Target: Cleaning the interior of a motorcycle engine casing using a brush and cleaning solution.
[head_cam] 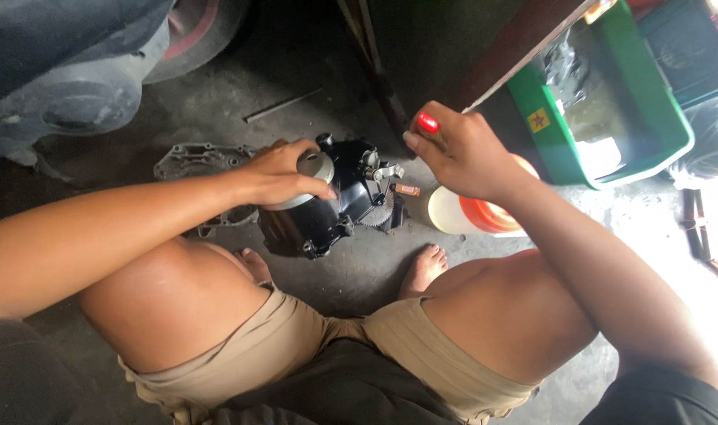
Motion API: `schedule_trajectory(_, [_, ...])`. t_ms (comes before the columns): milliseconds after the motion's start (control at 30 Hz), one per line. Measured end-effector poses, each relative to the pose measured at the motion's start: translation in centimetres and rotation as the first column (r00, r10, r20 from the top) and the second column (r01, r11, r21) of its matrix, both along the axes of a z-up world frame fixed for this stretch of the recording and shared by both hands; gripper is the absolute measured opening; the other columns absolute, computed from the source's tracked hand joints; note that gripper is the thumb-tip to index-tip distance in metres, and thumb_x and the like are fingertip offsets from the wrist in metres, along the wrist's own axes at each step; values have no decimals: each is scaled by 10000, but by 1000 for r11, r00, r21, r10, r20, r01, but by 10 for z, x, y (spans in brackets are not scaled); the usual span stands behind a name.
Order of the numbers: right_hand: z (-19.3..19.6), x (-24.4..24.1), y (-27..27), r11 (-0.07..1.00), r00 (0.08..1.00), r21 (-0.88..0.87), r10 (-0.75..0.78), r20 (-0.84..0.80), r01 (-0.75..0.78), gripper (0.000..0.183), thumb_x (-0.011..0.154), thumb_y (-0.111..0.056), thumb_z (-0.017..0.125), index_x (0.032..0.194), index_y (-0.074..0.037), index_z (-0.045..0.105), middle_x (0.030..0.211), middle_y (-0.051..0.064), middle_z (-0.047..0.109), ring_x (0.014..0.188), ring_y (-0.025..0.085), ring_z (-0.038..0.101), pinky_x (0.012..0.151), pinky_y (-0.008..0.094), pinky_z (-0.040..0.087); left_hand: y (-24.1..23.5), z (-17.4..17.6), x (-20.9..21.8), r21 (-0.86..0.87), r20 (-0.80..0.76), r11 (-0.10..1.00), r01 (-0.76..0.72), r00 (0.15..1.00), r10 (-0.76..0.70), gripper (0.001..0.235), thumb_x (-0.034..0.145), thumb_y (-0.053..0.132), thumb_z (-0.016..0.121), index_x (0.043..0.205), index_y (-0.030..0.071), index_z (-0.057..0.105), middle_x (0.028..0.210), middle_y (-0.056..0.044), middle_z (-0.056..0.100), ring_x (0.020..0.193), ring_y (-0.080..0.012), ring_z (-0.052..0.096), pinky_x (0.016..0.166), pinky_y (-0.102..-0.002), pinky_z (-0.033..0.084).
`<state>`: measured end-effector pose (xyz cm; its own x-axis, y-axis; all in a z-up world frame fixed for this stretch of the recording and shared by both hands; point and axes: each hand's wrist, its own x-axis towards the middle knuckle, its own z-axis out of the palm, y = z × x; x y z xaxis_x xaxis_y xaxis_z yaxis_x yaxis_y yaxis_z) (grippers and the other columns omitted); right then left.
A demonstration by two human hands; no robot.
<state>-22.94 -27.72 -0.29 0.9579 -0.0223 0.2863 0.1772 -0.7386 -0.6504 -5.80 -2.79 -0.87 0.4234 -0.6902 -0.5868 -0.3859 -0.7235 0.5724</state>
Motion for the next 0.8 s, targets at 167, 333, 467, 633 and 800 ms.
schedule_trajectory(167, [1, -2, 2, 1000, 997, -6, 2, -76, -2, 23, 976, 1, 697, 981, 9, 676, 550, 107, 565, 377, 179, 484, 467, 260, 414, -3, 2, -4, -16, 63, 998, 58, 996, -57, 1060, 547, 570, 825, 1471, 143, 527, 1367, -242, 560, 1330, -461, 512, 1105, -501, 389])
schedule_trajectory(333, [-13, -1, 1, 999, 992, -17, 30, -124, -33, 100, 951, -38, 736, 1021, 7, 682, 613, 137, 611, 454, 280, 582, 498, 319, 448, -5, 9, -10, -34, 104, 991, 127, 987, -123, 1079, 534, 533, 852, 1471, 112, 523, 1337, -249, 538, 1306, -504, 492, 1077, -524, 394])
schedule_trajectory(467, [-16, 0, -1, 992, 981, -42, 112, -156, -120, 277, 846, -74, 817, 1035, 39, 648, 719, 202, 641, 641, 388, 659, 622, 435, 519, -6, 6, -7, -84, 90, 986, 142, 987, -135, 1063, 546, 525, 850, 1465, 102, 524, 1317, -252, 527, 1292, -523, 481, 1060, -540, 392])
schedule_trajectory(633, [-10, 5, -1, 976, 975, -97, 180, -128, -193, 512, 790, -237, 926, 1075, 87, 650, 873, 278, 650, 793, 465, 689, 751, 479, 549, -5, 2, 5, -176, 69, 977, 117, 992, -106, 1077, 545, 525, 853, 1468, 86, 512, 1300, -267, 516, 1274, -516, 483, 1043, -583, 375])
schedule_trajectory(800, [4, 9, -8, 991, 985, -65, 106, -134, -116, 652, 785, -260, 937, 1247, 98, 647, 988, 281, 665, 662, 392, 658, 727, 468, 543, 2, 8, 17, -328, -21, 943, 51, 998, -61, 1064, 606, 575, 803, 1485, 76, 469, 1308, -295, 516, 1298, -494, 501, 1070, -547, 371])
